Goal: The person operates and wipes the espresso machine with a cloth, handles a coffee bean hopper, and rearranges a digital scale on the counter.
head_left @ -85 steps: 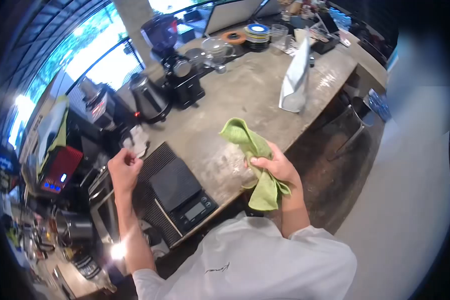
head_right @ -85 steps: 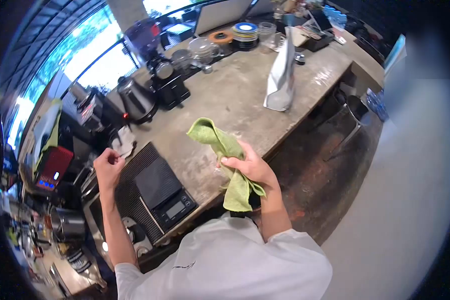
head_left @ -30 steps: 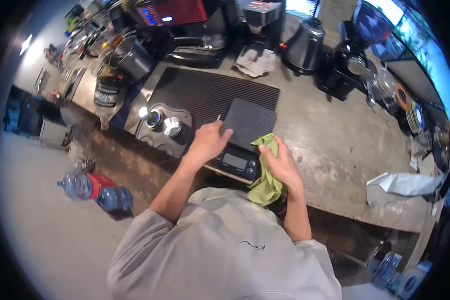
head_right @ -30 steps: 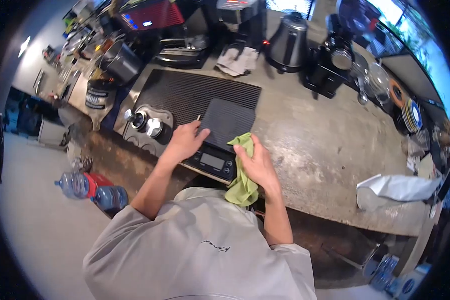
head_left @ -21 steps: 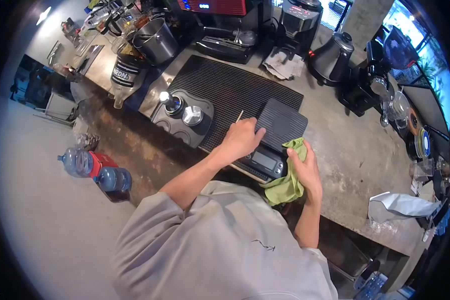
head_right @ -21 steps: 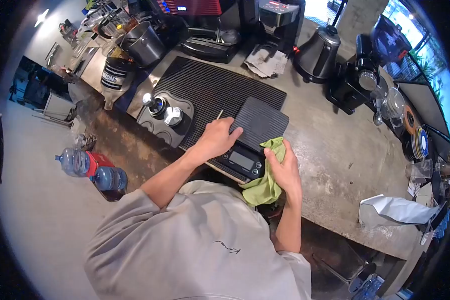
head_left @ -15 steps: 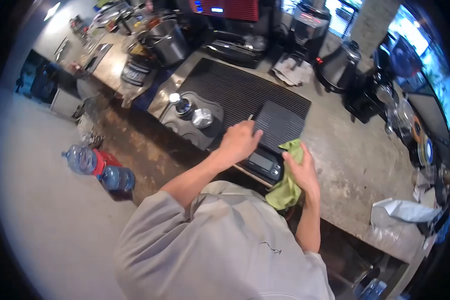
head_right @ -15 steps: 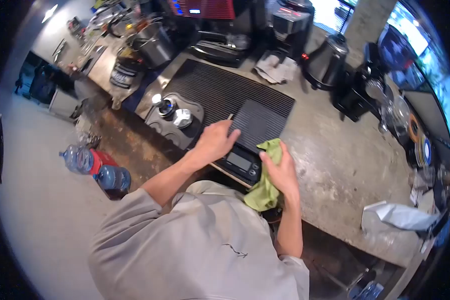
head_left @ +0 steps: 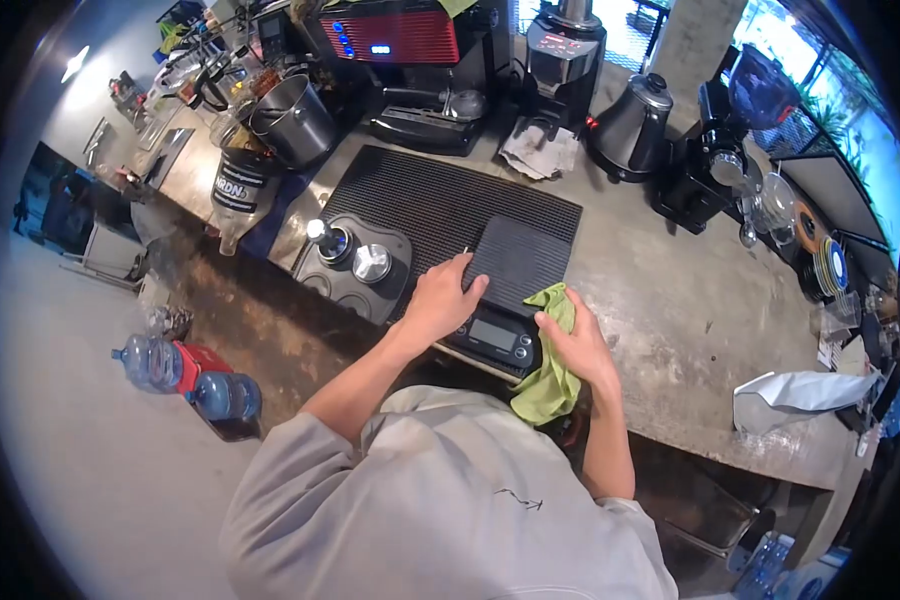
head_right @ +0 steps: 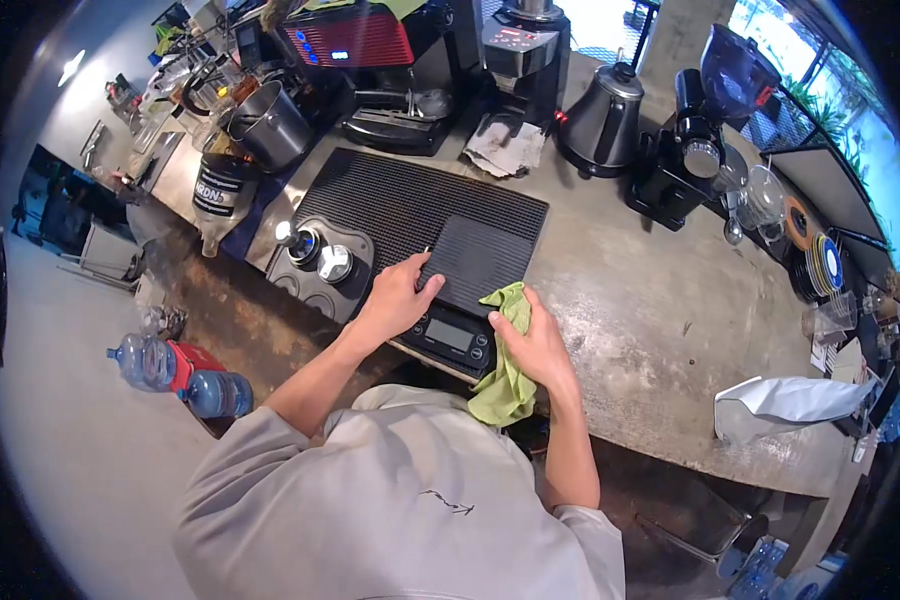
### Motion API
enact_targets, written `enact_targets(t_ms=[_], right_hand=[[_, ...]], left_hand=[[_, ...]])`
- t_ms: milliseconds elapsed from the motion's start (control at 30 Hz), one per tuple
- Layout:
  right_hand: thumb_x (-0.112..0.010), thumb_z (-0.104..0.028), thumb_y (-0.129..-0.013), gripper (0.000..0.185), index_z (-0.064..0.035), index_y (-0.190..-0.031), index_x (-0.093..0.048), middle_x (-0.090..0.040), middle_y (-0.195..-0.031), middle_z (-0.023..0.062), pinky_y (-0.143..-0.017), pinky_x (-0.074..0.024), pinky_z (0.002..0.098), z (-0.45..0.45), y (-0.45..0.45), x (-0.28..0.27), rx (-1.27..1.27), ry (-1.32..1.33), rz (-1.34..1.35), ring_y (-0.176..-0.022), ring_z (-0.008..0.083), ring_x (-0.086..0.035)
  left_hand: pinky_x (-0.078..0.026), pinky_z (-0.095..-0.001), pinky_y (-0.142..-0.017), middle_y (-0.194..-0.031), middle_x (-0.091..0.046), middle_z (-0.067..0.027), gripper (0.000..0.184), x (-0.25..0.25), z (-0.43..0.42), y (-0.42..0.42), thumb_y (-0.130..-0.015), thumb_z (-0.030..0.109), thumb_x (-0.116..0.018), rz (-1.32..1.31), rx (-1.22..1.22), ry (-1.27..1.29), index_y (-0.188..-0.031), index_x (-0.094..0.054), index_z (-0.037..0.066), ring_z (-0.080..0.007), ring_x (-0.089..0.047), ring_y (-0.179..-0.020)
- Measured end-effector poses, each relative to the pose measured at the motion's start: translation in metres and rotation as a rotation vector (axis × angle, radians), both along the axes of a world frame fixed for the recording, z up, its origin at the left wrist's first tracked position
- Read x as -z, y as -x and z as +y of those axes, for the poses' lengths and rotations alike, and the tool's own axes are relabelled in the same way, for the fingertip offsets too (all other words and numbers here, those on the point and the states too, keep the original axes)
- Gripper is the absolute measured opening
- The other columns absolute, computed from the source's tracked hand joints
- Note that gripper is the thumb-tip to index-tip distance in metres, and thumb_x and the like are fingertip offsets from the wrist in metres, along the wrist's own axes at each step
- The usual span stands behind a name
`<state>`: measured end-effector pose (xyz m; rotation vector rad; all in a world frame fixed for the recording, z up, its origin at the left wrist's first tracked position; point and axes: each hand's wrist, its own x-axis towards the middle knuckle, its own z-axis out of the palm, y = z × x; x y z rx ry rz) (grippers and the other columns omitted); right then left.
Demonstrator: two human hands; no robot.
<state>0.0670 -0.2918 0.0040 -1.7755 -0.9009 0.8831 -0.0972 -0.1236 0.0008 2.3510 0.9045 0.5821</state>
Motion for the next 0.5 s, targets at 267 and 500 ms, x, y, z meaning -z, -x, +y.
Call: enact_targets(t_ms=[267,500], right_hand=[[-0.069,-0.033,-0.083,0.071,0.0084,-0.135,-0.043,-0.064,-0.112,0.0270,-0.093,-0.0477,0.0392,-0.007,0.001,-0.003,0.144,-0.028,-0.056,-0.108,0.0362,-0.063],[-0.069,-0.033,-0.084,0.070,0.0092,-0.133,-0.043,-0.064,-0.113,0.0275,-0.093,-0.0479,0.0402,-0.002,0.009,0.004,0.059,0.060,-0.127,-0.108,0.0361,-0.062]], left_hand=[[-0.046,-0.0346,-0.058,-0.065,-0.056,-0.0125,0.039,-0.001,0.006,-0.003,-0.088,0.025,-0.068,0.114,0.065,0.159,-0.112,-0.061,-0.005,-0.0228,-0.055,-0.058],[-0.044,-0.0347,-0.057,-0.063,-0.054,-0.0118,0.036,-0.009,0.012,0.001,-0.088,0.025,-0.066,0.189,0.029,0.157,-0.108,-0.062,-0.005,-0.0201,-0.054,-0.058]])
